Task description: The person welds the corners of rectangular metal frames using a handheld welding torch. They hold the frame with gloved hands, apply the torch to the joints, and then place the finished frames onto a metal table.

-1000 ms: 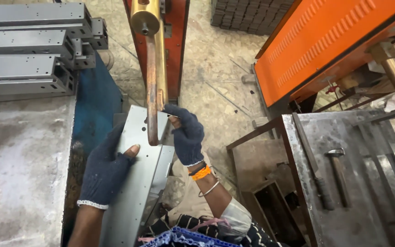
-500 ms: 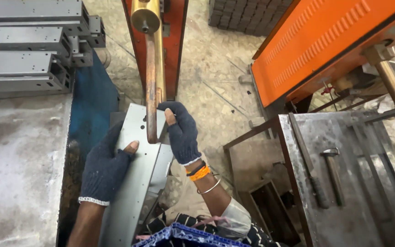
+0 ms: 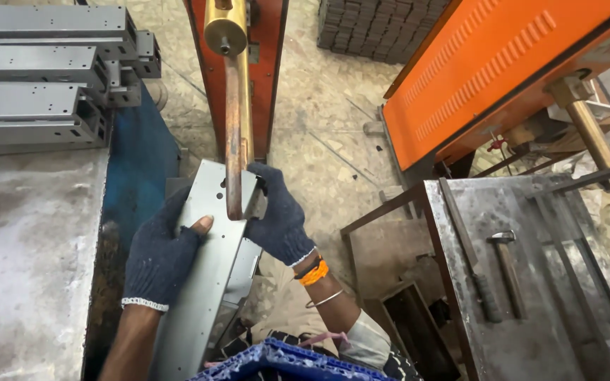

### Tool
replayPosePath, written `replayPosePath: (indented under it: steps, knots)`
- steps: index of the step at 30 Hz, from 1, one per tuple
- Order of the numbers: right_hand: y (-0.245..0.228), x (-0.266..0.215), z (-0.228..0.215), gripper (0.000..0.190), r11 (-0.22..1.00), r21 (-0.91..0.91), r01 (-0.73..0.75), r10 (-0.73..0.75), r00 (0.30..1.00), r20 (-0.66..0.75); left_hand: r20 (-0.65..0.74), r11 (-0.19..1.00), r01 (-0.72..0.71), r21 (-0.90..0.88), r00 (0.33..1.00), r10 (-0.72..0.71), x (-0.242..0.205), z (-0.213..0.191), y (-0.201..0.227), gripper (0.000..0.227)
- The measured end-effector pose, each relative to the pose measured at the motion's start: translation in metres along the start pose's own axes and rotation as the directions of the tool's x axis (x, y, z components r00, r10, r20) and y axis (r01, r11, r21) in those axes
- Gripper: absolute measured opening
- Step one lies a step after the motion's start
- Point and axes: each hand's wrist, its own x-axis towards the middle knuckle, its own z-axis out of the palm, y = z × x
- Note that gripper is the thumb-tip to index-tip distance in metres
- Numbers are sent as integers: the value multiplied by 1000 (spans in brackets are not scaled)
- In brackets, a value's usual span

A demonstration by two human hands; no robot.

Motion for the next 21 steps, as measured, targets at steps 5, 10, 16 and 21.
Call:
replayPosePath:
  steps: [5, 10, 16, 21]
  knots:
    - [-1, 3, -3, 84, 992, -108, -67, 64, 997, -36, -15, 997, -67, 35, 998, 68, 4, 0, -9, 60]
    - [-1, -1, -1, 84, 998, -48, -52, 51, 998, -27, -39, 986, -151, 69, 987, 154, 1, -6, -8, 59]
    - [-13, -12, 6, 79, 994, -4, -107, 107, 991, -84, 14, 989, -148, 27, 989, 148, -11, -16, -2, 57]
    - [-13, -25, 14, 74, 995, 10, -100, 101, 988, -117, 1, 989, -138, 57, 990, 138, -18, -19, -7, 58]
